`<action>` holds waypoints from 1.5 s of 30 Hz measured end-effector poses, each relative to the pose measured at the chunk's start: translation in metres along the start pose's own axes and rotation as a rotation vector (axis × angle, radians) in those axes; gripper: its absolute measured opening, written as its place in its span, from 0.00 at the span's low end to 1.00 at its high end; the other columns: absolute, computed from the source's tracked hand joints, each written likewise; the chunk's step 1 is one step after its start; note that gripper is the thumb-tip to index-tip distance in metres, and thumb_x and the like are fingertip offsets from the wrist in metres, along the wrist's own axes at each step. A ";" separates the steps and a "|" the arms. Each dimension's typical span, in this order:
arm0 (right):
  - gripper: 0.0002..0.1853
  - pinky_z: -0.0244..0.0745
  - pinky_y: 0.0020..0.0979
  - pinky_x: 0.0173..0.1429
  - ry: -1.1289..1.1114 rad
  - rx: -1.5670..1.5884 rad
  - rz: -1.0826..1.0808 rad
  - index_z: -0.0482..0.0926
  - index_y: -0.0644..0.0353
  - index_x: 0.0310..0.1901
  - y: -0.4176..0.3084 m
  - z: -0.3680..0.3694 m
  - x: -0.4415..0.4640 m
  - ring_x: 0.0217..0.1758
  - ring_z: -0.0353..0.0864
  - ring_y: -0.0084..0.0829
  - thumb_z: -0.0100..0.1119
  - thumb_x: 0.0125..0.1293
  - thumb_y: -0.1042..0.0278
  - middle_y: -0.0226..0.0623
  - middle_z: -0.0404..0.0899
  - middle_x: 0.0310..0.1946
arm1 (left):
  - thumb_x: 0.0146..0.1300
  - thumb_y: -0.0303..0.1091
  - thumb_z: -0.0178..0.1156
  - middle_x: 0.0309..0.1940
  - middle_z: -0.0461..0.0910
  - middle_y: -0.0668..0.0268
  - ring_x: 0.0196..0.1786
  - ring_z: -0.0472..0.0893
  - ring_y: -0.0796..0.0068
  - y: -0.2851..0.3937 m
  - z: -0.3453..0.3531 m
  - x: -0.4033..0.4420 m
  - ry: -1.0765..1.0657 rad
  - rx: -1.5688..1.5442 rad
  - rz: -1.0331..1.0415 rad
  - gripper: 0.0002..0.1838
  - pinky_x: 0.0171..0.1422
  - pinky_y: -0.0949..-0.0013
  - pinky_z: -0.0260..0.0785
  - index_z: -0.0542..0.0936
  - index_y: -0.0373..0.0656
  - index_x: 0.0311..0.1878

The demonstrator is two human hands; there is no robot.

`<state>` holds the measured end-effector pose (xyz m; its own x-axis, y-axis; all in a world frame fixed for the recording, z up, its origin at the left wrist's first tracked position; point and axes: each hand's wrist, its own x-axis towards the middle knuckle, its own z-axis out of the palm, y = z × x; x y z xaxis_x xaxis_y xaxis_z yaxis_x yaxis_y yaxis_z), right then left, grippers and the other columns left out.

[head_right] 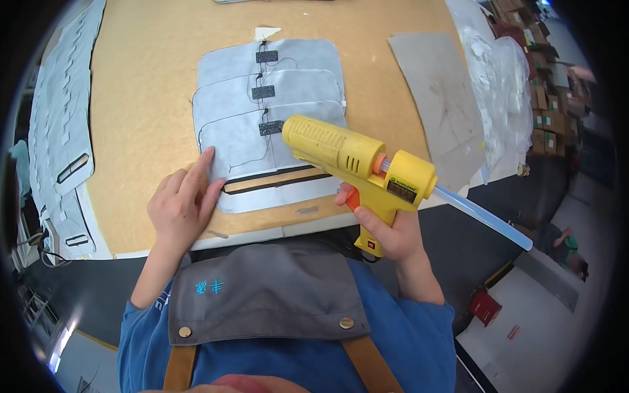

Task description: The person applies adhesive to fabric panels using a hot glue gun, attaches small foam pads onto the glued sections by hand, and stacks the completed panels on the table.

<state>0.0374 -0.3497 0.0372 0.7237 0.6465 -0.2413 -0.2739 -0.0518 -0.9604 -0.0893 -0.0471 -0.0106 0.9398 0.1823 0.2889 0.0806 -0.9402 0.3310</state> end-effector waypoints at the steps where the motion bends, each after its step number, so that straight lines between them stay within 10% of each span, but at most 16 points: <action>1: 0.28 0.71 0.41 0.66 0.003 0.026 -0.011 0.64 0.66 0.67 0.001 -0.001 0.000 0.57 0.79 0.36 0.58 0.66 0.75 0.45 0.76 0.53 | 0.56 0.38 0.74 0.20 0.71 0.75 0.24 0.72 0.77 0.000 0.000 0.000 0.010 0.002 0.006 0.30 0.28 0.72 0.64 0.81 0.52 0.64; 45: 0.29 0.73 0.36 0.60 0.048 -0.020 0.021 0.64 0.69 0.66 0.009 -0.005 -0.010 0.53 0.80 0.36 0.59 0.66 0.68 0.46 0.78 0.49 | 0.56 0.38 0.74 0.20 0.70 0.74 0.23 0.71 0.77 0.001 -0.001 0.001 -0.011 0.022 0.010 0.30 0.27 0.72 0.64 0.81 0.51 0.64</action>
<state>0.0309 -0.3599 0.0301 0.7480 0.6076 -0.2671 -0.2770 -0.0800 -0.9575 -0.0886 -0.0479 -0.0090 0.9441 0.1697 0.2826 0.0781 -0.9481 0.3083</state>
